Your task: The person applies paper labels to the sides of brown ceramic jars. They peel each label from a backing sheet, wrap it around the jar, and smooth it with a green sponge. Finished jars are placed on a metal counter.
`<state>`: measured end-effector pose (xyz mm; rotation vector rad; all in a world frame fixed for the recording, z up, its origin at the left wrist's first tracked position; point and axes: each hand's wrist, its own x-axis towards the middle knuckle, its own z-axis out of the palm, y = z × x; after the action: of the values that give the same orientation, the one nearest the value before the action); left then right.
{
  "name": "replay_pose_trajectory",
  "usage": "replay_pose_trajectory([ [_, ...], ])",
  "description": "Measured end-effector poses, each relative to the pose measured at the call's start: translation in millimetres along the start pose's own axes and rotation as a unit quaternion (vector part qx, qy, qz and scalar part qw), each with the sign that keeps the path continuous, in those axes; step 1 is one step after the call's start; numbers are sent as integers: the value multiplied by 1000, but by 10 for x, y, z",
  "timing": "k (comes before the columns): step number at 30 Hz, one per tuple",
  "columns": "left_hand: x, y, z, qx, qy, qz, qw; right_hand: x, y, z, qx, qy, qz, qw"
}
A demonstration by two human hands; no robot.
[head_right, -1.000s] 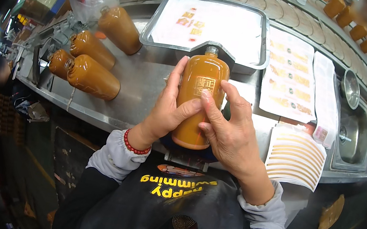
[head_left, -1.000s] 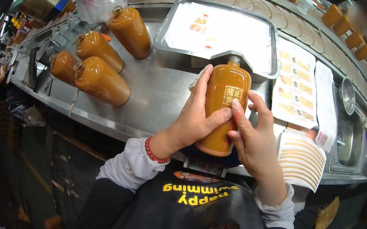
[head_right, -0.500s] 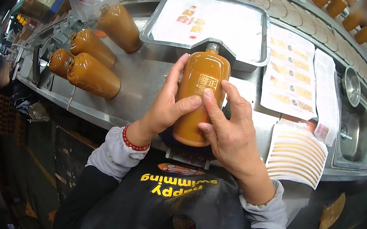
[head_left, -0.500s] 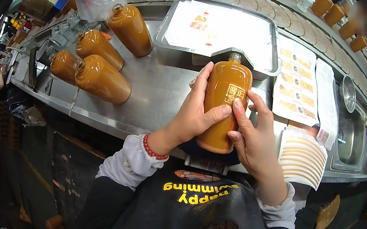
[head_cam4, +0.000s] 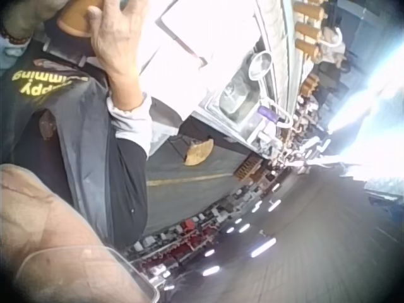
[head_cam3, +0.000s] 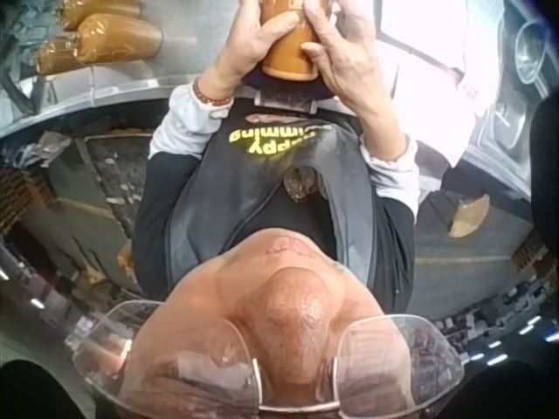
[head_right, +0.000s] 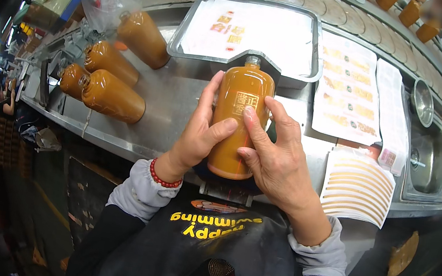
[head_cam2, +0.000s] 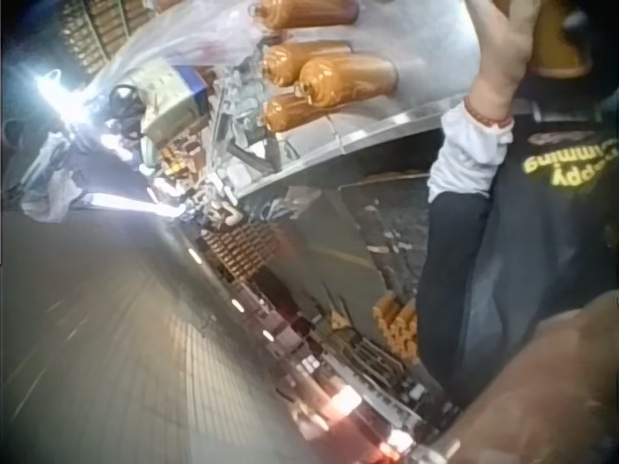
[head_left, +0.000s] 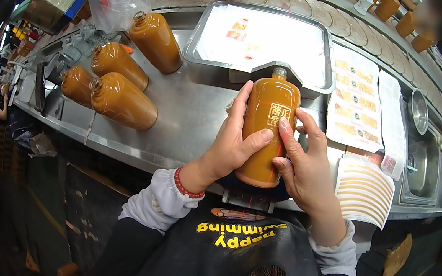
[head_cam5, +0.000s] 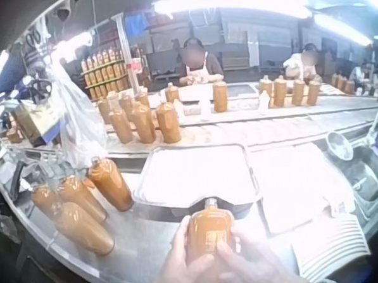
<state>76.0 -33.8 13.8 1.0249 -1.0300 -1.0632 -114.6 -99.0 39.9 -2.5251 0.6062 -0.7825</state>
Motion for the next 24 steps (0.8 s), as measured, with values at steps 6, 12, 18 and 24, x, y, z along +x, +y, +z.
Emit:
replay_pose_trajectory([
  [6, 11, -38, -8, 28, 11, 19, 999, 3, 29, 18, 0, 5, -6, 1000],
  [12, 13, -78, -23, 25, 13, 16, 999, -3, 40, 22, -5, 9, -10, 1000],
  [18, 31, -124, -52, 21, 34, 5, 999, -13, 7, 31, 27, 18, 9, 999],
  [24, 60, -63, -56, 56, 3, -6, 998, 2, -8, 18, 20, 18, 9, 1000],
])
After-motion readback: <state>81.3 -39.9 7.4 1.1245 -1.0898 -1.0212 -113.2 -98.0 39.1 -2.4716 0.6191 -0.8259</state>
